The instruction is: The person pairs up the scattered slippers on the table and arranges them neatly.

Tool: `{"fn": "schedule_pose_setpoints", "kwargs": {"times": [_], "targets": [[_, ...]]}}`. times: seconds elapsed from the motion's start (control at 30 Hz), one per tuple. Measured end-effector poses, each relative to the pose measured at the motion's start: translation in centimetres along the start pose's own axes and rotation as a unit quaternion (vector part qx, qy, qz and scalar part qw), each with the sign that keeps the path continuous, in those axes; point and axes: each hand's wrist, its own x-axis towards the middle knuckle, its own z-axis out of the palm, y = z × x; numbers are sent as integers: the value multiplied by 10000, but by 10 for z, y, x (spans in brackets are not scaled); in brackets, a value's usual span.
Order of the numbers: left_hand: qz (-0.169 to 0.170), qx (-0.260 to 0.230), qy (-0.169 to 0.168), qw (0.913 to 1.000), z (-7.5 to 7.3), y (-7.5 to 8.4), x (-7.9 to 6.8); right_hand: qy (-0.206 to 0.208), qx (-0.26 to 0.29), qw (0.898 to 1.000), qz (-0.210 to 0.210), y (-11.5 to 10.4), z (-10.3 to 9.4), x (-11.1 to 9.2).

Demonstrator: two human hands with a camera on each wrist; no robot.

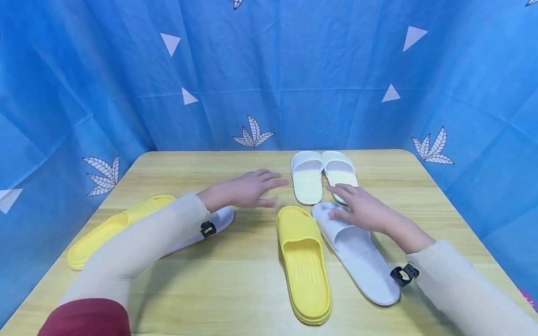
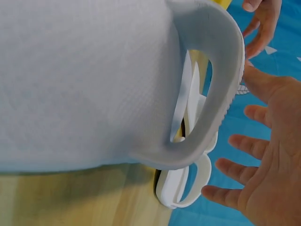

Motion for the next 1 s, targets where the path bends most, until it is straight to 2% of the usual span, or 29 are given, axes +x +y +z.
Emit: {"fn": "schedule_pose_setpoints", "kwargs": {"times": [0.37,0.53,0.7,1.0], "targets": [[32,130,225,9997,6,-10,-31,-1,80,9999,93,-10,7,-18],[1,180,42,9998,10,-14,-43,143,-105,9998,59,-12,11,-25],[96,265,72,9996,14,-16,-56,193,-240,9995,-27,-15,15,-33],[-134,464,-180,9987,22,-19,-80,235,-500,9981,-264,-17,21,-45]]}}
